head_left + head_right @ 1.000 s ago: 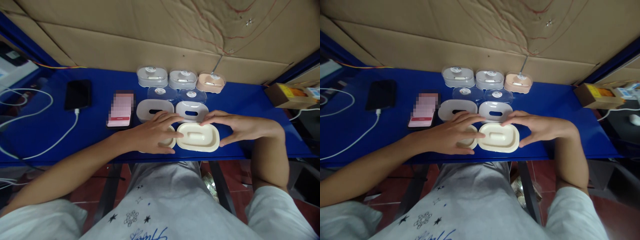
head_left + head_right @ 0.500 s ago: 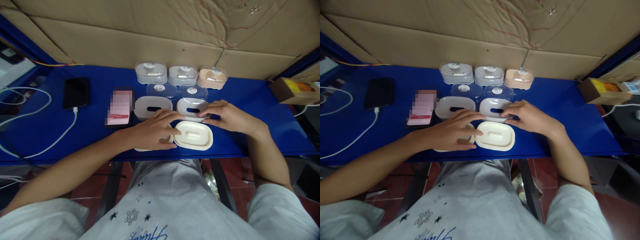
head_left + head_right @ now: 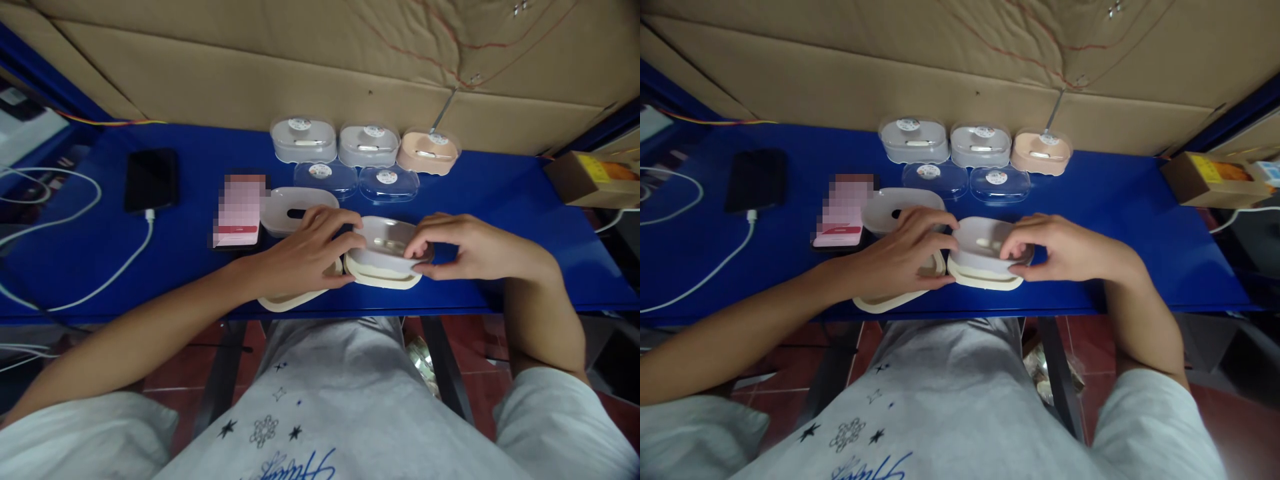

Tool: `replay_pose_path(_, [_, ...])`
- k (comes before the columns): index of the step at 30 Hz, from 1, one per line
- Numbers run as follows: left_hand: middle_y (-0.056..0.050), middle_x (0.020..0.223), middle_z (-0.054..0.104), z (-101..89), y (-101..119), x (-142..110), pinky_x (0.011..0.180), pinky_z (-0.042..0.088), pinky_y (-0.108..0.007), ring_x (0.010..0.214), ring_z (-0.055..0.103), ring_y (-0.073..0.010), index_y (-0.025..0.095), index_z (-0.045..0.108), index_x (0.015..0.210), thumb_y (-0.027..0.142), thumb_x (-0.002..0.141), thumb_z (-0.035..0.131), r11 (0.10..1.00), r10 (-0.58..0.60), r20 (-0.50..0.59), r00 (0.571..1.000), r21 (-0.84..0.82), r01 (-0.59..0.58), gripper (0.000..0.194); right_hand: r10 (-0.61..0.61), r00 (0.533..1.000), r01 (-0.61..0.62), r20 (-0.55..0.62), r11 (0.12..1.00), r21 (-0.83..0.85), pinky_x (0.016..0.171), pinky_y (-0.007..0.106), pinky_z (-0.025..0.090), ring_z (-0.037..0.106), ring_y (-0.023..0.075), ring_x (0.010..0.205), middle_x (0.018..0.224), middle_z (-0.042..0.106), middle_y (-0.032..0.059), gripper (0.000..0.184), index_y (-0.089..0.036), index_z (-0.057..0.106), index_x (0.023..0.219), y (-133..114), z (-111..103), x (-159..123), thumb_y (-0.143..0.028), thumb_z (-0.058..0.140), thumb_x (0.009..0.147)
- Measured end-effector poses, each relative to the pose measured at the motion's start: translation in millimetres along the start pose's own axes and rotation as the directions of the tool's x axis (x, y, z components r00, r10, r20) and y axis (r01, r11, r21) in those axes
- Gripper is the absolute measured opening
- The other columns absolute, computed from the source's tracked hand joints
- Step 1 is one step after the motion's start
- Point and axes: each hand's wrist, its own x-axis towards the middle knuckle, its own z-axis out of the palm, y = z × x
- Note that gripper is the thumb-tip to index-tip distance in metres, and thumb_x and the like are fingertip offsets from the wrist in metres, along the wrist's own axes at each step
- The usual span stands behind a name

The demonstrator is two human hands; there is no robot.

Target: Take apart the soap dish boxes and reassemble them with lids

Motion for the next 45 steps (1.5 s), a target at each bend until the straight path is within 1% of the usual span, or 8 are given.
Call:
replay_pose_path(8, [-0.019, 0.161, 0.057, 4.5, -7.1, -1.2, 0.129, 0.028, -0.065, 0.148, 0.055, -0.0398, 0.026, 0.054, 0.151, 0.039, 0.099, 0.078, 0.998, -0.043, 0.072, 0.996, -0.053, 0.047, 0.059, -0.045, 0.987, 0.043, 0.152, 0.999, 0.017, 0.094, 0.037, 0.051, 0.074, 0.0223, 0.1, 0.109, 0.082, 0.0017, 0.018, -0.028, 0.077, 0.116, -4.8, 18.4, 8.2, -0.033, 0.076, 0.098])
replay_pose_path(13, [-0.019, 0.163, 0.059, 9.8, -11.4, -2.5, 0.132, 0.026, -0.066, 0.149, 0.056, -0.0394, 0.024, 0.066, 0.139, 0.045, 0.098, 0.08, 1.0, -0.019, 0.09, 0.996, -0.018, 0.02, 0.048, -0.036, 0.984, 0.036, 0.174, 0.999, 0.002, 0.1, 0.041, 0.05, 0.075, 0.0238, 0.106, 0.112, 0.082, 0.0021, 0.021, -0.029, 0.079, 0.118, -4.8, 19.5, 10.0, -0.04, 0.077, 0.1])
replay_pose_path(17, [-0.018, 0.16, 0.062, 11.4, -12.4, -2.7, 0.131, 0.027, -0.066, 0.145, 0.06, -0.0374, 0.024, 0.069, 0.135, 0.048, 0.101, 0.077, 0.999, -0.018, 0.079, 0.997, 0.035, 0.015, 0.043, -0.028, 0.99, 0.021, -0.138, 0.999, -0.05, 0.105, 0.045, 0.054, 0.073, 0.0276, 0.121, 0.127, 0.08, 0.0059, 0.027, -0.031, 0.079, 0.123, 13.2, 16.4, 16.4, -0.049, 0.065, 0.108])
replay_pose_path(20, [-0.019, 0.159, 0.063, 10.2, -11.4, -2.1, 0.132, 0.024, -0.067, 0.146, 0.059, -0.0382, 0.024, 0.07, 0.135, 0.051, 0.098, 0.08, 0.999, -0.02, 0.083, 0.996, 0.048, 0.016, 0.047, 0.063, 0.924, -0.15, -0.378, 0.967, -0.206, 0.121, 0.058, 0.045, 0.062, 0.0359, 0.144, 0.149, 0.072, 0.01, 0.038, -0.031, 0.074, 0.136, 37.7, 15.5, 21.2, -0.051, 0.056, 0.11])
replay_pose_path(29, [-0.017, 0.154, 0.068, 12.7, -4.5, 0.9, 0.132, 0.026, -0.062, 0.148, 0.058, -0.0372, 0.024, 0.068, 0.132, 0.047, 0.089, 0.089, 0.996, -0.083, 0.073, 0.994, 0.046, 0.079, 0.053, 0.158, 0.897, -0.303, -0.414, 0.901, -0.311, 0.13, 0.072, 0.028, 0.033, 0.0453, 0.166, 0.178, 0.042, 0.0155, 0.078, -0.031, 0.045, 0.168, 93.5, 15.3, 24.5, -0.07, 0.059, 0.102])
replay_pose_path(36, [-0.013, 0.137, 0.073, 17.0, -2.5, 4.5, 0.127, 0.03, -0.06, 0.134, 0.066, -0.0346, 0.023, 0.067, 0.127, 0.046, 0.087, 0.09, 0.994, -0.111, 0.061, 0.992, -0.006, 0.112, 0.051, 0.161, 0.902, -0.296, -0.4, 0.907, -0.301, 0.122, 0.067, 0.041, 0.058, 0.0428, 0.139, 0.144, 0.062, 0.0181, 0.081, -0.026, 0.061, 0.152, 107.2, 11.5, 23.4, -0.075, 0.076, 0.089])
replay_pose_path(41, [-0.013, 0.145, 0.069, 11.8, -0.1, 5.2, 0.127, 0.032, -0.061, 0.135, 0.066, -0.0349, 0.025, 0.063, 0.133, 0.049, 0.091, 0.083, 0.984, -0.168, 0.012, 0.986, -0.061, 0.169, 0.052, 0.149, 0.886, -0.239, -0.439, 0.958, -0.158, 0.117, 0.057, 0.051, 0.061, 0.0367, 0.133, 0.139, 0.062, 0.0141, 0.069, -0.03, 0.069, 0.139, 96.2, 7.8, 22.0, -0.073, 0.08, 0.086])
replay_pose_path(45, [-0.013, 0.147, 0.068, 8.3, 0.9, 6.1, 0.12, 0.046, -0.056, 0.136, 0.066, -0.0344, 0.026, 0.056, 0.14, 0.045, 0.093, 0.08, 0.966, -0.228, -0.104, 0.968, -0.15, 0.212, 0.056, 0.286, 0.885, -0.225, -0.366, 0.953, 0.202, 0.111, 0.05, 0.058, 0.067, 0.0311, 0.13, 0.149, 0.066, 0.0076, 0.059, -0.035, 0.066, 0.142, 79.6, 3.4, 17.6, -0.072, 0.072, 0.095])
